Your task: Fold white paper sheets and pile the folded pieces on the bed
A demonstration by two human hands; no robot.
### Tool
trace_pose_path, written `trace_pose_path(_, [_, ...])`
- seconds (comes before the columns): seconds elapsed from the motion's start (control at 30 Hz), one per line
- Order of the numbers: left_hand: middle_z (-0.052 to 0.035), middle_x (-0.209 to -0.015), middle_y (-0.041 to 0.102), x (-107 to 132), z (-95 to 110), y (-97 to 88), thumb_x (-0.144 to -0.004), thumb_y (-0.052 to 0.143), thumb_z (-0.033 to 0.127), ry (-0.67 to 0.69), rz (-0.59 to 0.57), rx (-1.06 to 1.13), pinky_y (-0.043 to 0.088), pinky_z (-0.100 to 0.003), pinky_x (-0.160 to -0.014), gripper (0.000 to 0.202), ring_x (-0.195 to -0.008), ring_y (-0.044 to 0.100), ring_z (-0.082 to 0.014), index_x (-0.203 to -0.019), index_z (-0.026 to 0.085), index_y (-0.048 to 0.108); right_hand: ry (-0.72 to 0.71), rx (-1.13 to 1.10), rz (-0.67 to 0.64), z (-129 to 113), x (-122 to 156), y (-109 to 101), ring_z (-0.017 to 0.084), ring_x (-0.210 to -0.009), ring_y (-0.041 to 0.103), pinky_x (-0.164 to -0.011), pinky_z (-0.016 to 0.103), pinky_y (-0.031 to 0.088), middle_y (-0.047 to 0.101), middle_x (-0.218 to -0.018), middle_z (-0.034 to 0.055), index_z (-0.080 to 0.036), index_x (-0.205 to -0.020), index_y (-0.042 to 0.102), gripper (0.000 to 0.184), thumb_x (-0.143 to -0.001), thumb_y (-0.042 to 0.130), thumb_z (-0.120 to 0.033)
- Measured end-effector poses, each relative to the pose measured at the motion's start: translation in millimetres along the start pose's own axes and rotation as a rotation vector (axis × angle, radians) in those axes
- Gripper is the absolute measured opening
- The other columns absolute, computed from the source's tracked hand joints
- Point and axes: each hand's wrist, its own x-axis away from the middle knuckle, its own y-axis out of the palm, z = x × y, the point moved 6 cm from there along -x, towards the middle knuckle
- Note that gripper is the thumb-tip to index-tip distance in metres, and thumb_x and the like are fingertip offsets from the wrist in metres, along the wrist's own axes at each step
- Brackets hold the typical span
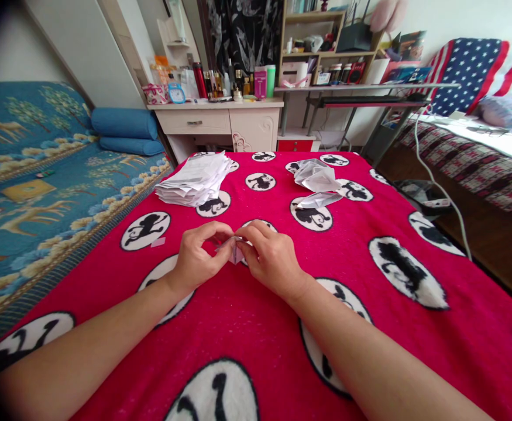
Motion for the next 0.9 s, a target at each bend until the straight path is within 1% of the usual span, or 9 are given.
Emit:
trace_pose_path(0.2, [-0.0001,-0.074,0.066,0,2,1.5,-0.08,0.059,0.018,0.019,-0.015,0.009,0.048,-0.021,-0.066,0.004,-0.065,0.061,-0.0105,-0.084,0.018,0.06,0.032,-0.025,-0.026,-1,1,0,0.015,-0.074,0.057,-0.062,0.025,0.042,0.062,-0.088,0.0057,-0.02,-0.092,0.057,0.011,-0.085,0.05,-0.014])
trace_pose_path(0.3, [-0.0008,-0.074,0.066,0,3,3.0,-0.08,0.058,0.018,0.036,-0.039,0.007,0.048,-0.022,-0.066,0.002,-0.067,0.061,-0.0117,-0.082,0.018,0.06,0.04,-0.017,-0.031,0,1,1,0.014,-0.071,0.056,-0.06,0.025,0.041,0.062,-0.087,0.0053,-0.02,-0.088,0.056,0.011,-0.082,0.051,-0.013])
trace_pose_path(0.43, [-0.0023,-0.077,0.065,0,5,5.7,-0.079,0.057,0.016,0.083,-0.101,-0.059,0.046,-0.025,-0.07,0.003,-0.073,0.061,-0.0144,-0.08,0.018,0.059,0.048,-0.023,-0.024,0,2,1,0.013,-0.067,0.053,-0.058,0.024,0.039,0.06,-0.083,0.0038,-0.02,-0.083,0.055,0.01,-0.078,0.052,-0.012])
trace_pose_path(0.53, [-0.0025,-0.075,0.064,0,4,4.1,-0.078,0.056,0.016,0.109,-0.106,-0.114,0.046,-0.026,-0.071,0.003,-0.073,0.06,-0.015,-0.079,0.018,0.058,0.078,-0.018,-0.019,2,3,1,0.012,-0.062,0.051,-0.056,0.023,0.037,0.058,-0.078,0.0025,-0.02,-0.08,0.054,0.009,-0.076,0.053,-0.012])
trace_pose_path(0.63, [-0.0023,-0.075,0.064,-2,-4,-0.4,-0.076,0.055,0.014,0.104,-0.071,-0.139,0.046,-0.026,-0.072,0.005,-0.072,0.06,-0.0148,-0.079,0.018,0.058,0.123,-0.019,-0.001,7,4,0,0.011,-0.06,0.049,-0.055,0.023,0.037,0.057,-0.075,0.0019,-0.019,-0.079,0.055,0.009,-0.074,0.053,-0.012])
trace_pose_path(0.73, [-0.0018,-0.074,0.065,-4,-19,-3.2,-0.075,0.056,0.014,0.048,-0.041,-0.148,0.047,-0.025,-0.069,0.006,-0.069,0.06,-0.014,-0.079,0.018,0.059,0.172,-0.037,0.034,17,4,-3,0.01,-0.057,0.048,-0.054,0.023,0.037,0.057,-0.073,0.0014,-0.019,-0.077,0.056,0.008,-0.073,0.054,-0.012])
trace_pose_path(0.83, [-0.0015,-0.073,0.065,-6,-33,-1.0,-0.075,0.056,0.014,-0.029,-0.054,-0.172,0.047,-0.024,-0.067,0.005,-0.067,0.06,-0.0137,-0.077,0.018,0.059,0.227,-0.068,0.039,31,4,-3,0.011,-0.056,0.049,-0.054,0.024,0.038,0.058,-0.07,0.0011,-0.019,-0.077,0.058,0.008,-0.074,0.054,-0.012])
trace_pose_path(0.9, [-0.0014,-0.074,0.065,-6,-37,0.6,-0.075,0.056,0.014,-0.063,-0.063,-0.179,0.047,-0.023,-0.065,0.006,-0.066,0.059,-0.0133,-0.077,0.018,0.06,0.28,-0.098,0.035,40,5,-3,0.012,-0.056,0.051,-0.054,0.024,0.04,0.059,-0.068,0.001,-0.018,-0.077,0.059,0.008,-0.073,0.055,-0.012])
